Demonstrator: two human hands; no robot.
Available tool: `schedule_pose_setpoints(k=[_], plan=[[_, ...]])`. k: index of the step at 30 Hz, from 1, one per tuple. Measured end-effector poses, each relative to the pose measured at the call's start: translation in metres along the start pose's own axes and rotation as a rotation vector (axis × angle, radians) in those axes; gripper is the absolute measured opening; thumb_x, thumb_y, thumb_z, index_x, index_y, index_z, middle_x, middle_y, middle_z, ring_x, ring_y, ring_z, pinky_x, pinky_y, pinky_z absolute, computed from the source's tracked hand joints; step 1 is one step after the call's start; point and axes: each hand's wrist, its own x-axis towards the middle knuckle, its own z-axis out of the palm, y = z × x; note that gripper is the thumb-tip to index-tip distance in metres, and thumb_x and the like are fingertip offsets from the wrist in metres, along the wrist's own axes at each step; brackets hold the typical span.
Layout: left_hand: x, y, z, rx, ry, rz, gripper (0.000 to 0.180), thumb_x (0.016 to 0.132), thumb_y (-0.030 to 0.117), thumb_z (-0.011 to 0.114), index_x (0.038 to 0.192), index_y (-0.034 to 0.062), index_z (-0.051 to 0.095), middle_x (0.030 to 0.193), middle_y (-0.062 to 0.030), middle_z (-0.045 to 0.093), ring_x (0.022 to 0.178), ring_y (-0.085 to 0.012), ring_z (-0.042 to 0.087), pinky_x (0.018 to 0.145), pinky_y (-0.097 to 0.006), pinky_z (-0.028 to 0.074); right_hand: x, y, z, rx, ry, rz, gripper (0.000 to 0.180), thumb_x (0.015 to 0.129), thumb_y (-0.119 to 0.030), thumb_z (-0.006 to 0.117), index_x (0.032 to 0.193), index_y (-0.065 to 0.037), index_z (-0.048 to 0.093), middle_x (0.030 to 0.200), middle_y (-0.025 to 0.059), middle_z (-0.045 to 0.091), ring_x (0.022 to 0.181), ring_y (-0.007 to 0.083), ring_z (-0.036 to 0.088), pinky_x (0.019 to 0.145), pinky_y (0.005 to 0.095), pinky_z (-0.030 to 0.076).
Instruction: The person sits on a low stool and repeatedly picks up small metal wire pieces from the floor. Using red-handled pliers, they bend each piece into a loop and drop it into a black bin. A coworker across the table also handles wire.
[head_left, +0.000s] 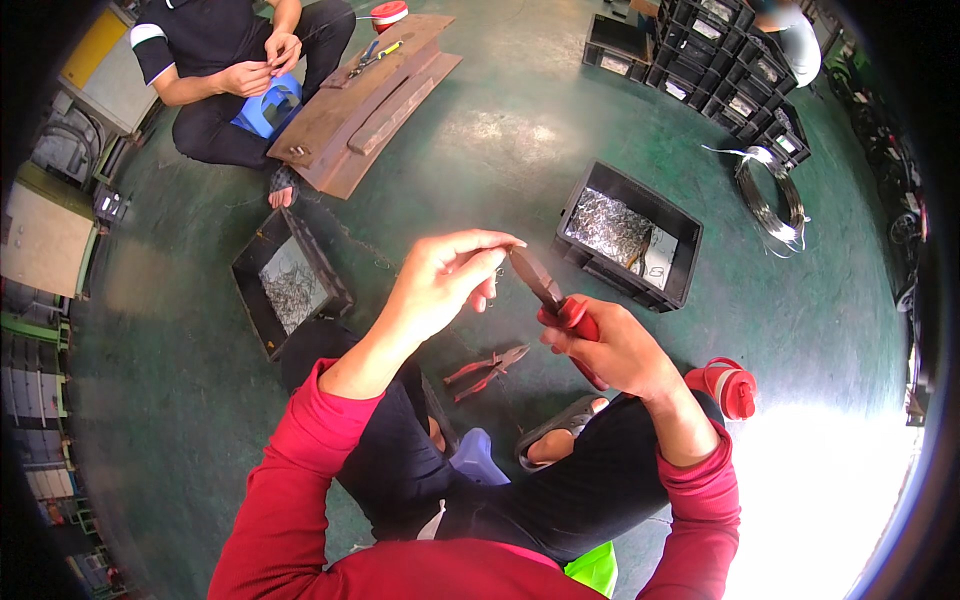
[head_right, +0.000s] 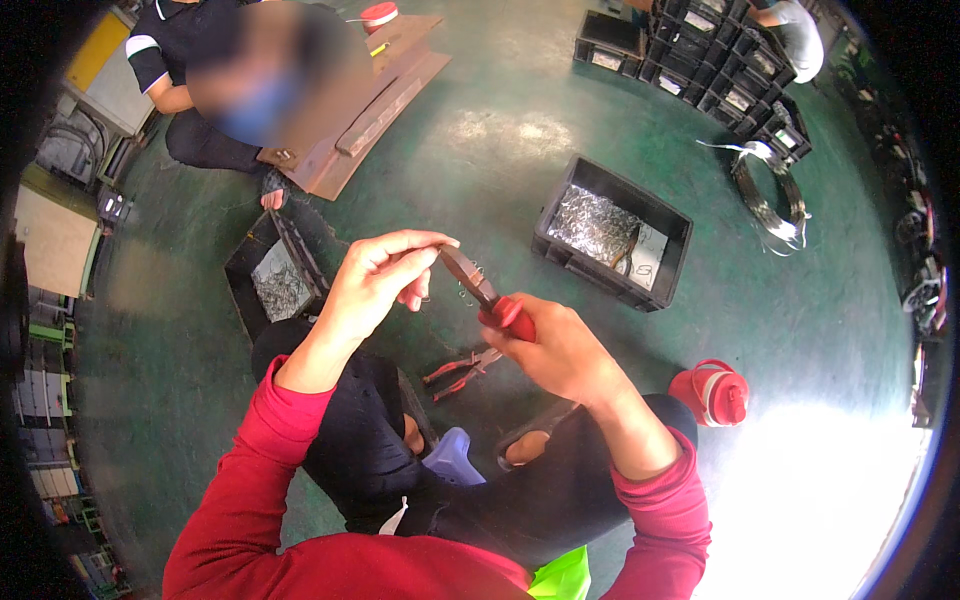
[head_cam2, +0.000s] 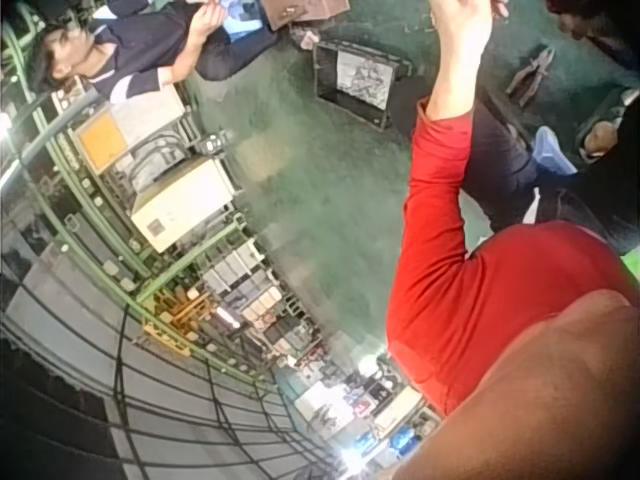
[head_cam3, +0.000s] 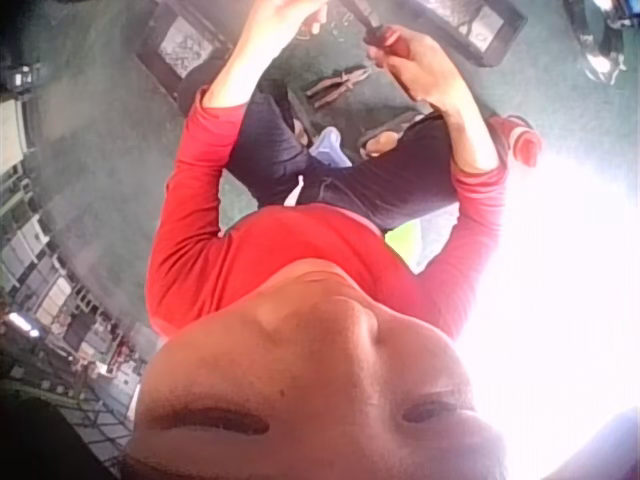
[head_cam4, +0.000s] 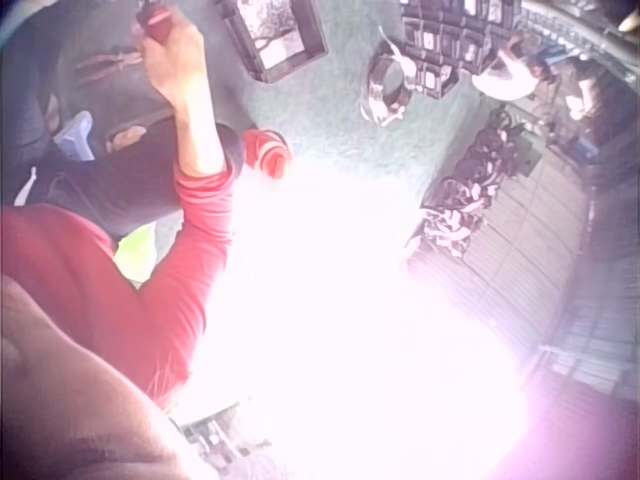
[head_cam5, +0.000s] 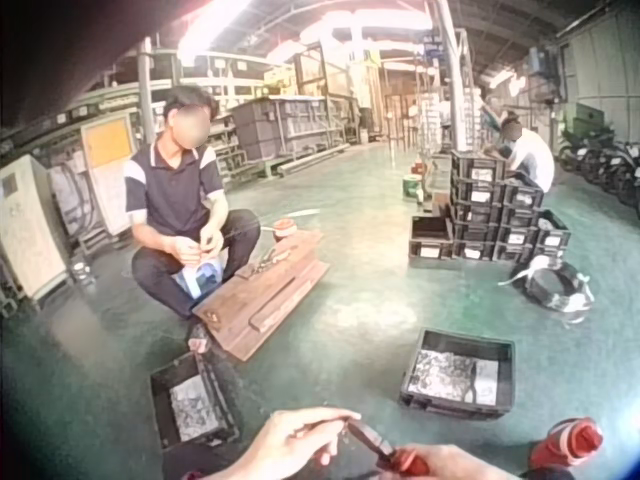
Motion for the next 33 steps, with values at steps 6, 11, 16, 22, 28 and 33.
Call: schedule_pose_setpoints(k=[6,11,16,22,28,33], plan=[[-0.001,0.001,-0.004,0.047,-0.080,-0.042,0.026,0.099,0.015,0.051,0.117,0.0029,0.065,0.068,0.0012,0.058,0.059,-0.0053,0.055,0.053,-0.020,0.045,0.000,-0.002,0.004,-0.153,0.157,-0.063,0.029,0.086,-0.028,0.069,0.099,-0.002,0.064,0.079,0.0197,0.065,0.076,0.0358,0.064,0.070,0.0406,0.048],[-0.004,0.002,-0.004,0.125,-0.159,-0.077,0.029,0.101,0.015,0.044,0.122,0.0032,0.061,0.062,0.0010,0.055,0.052,-0.0050,0.051,0.049,-0.021,0.041,0.002,0.000,0.010,-0.224,0.292,-0.154,0.025,0.085,-0.021,0.073,0.095,-0.001,0.063,0.074,0.0154,0.064,0.063,0.0223,0.058,0.066,0.0346,0.048],[-0.010,-0.001,-0.001,0.247,-0.107,0.028,0.028,0.101,0.015,0.043,0.118,0.0032,0.062,0.055,0.0019,0.050,0.046,-0.0042,0.046,0.044,-0.022,0.036,0.006,0.002,0.013,-0.293,0.304,-0.066,0.024,0.084,-0.020,0.074,0.093,0.000,0.063,0.071,0.0157,0.063,0.062,0.0256,0.059,0.065,0.0351,0.049],[-0.011,-0.010,0.005,0.269,-0.014,0.076,0.027,0.100,0.012,0.042,0.115,0.0022,0.063,0.055,0.0018,0.050,0.045,-0.0032,0.044,0.043,-0.022,0.035,0.014,0.005,0.020,-0.293,0.386,-0.181,0.026,0.083,-0.023,0.074,0.092,-0.002,0.061,0.071,0.0219,0.062,0.070,0.0430,0.060,0.060,0.0423,0.047],[-0.010,-0.012,0.010,0.274,0.036,0.034,0.025,0.100,0.010,0.043,0.113,-0.0006,0.062,0.055,0.0015,0.049,0.046,-0.0036,0.044,0.042,-0.022,0.036,0.021,0.008,0.022,-0.339,0.419,-0.166,0.026,0.084,-0.023,0.072,0.095,-0.003,0.060,0.077,0.0214,0.064,0.074,0.0407,0.063,0.063,0.0430,0.048],[-0.012,-0.008,0.019,0.181,0.090,-0.032,0.024,0.100,0.011,0.043,0.112,-0.0019,0.060,0.058,0.0005,0.051,0.046,-0.0044,0.046,0.042,-0.023,0.038,0.024,0.011,0.026,-0.406,0.492,-0.175,0.025,0.084,-0.021,0.072,0.095,-0.003,0.058,0.080,0.0194,0.063,0.074,0.0400,0.062,0.064,0.0421,0.048]])
